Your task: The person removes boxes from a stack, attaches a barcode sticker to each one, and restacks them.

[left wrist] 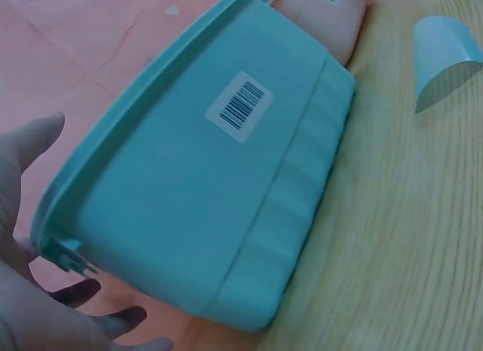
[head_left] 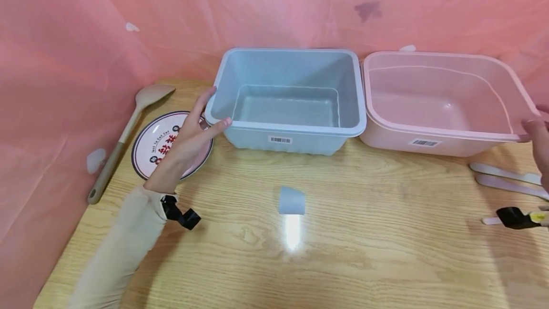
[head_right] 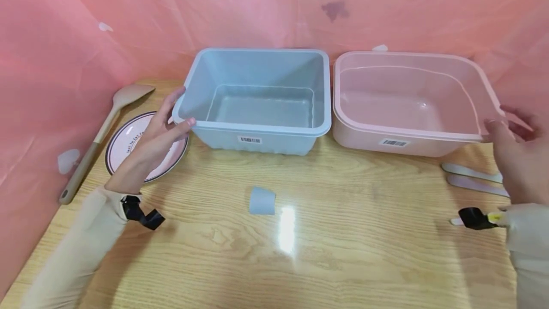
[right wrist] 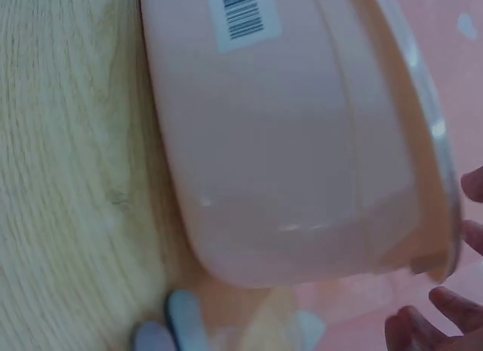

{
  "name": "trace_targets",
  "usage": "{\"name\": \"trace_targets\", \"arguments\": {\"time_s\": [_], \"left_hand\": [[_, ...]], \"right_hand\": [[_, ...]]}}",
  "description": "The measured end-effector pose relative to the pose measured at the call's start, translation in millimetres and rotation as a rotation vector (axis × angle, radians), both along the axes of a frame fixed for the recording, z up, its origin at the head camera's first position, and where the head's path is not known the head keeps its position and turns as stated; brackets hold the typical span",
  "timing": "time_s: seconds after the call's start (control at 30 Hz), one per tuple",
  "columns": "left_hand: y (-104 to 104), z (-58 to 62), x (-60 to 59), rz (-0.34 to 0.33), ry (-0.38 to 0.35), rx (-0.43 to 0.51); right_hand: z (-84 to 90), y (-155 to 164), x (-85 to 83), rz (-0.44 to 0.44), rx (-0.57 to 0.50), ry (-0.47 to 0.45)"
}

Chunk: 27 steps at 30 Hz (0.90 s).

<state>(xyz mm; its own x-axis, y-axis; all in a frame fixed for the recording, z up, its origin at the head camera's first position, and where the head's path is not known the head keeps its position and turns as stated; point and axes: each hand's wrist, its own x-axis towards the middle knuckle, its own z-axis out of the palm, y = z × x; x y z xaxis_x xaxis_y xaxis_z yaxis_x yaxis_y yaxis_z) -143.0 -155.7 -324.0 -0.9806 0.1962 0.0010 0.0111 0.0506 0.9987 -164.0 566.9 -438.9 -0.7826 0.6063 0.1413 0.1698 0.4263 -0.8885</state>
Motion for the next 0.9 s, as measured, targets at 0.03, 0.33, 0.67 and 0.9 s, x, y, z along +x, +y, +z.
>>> {"name": "trace_targets", "arguments": {"time_s": [0.03, 0.33, 0.67, 0.9], "left_hand": [[1.1, -2.2, -0.3, -0.001, -0.004, 0.032], [4.4, -12.5, -5.6, -0.003, -0.046, 0.083], [8.5, -12.7, -9.9, -0.002, -0.099, 0.022], [9.0, -15.1, -12.1, -0.04, -0.075, -0.002]], "right_hand": [[0.8, -5.4, 1.2, 0.027, -0.037, 0.024], [11.7, -28.4, 9.5, 0.179, -0.361, 0.206], [60.5, -94.4, 31.4, 0.176, -0.679, 0.339], [77.9, -114.1, 33.7, 0.12, -0.716, 0.336]]}}
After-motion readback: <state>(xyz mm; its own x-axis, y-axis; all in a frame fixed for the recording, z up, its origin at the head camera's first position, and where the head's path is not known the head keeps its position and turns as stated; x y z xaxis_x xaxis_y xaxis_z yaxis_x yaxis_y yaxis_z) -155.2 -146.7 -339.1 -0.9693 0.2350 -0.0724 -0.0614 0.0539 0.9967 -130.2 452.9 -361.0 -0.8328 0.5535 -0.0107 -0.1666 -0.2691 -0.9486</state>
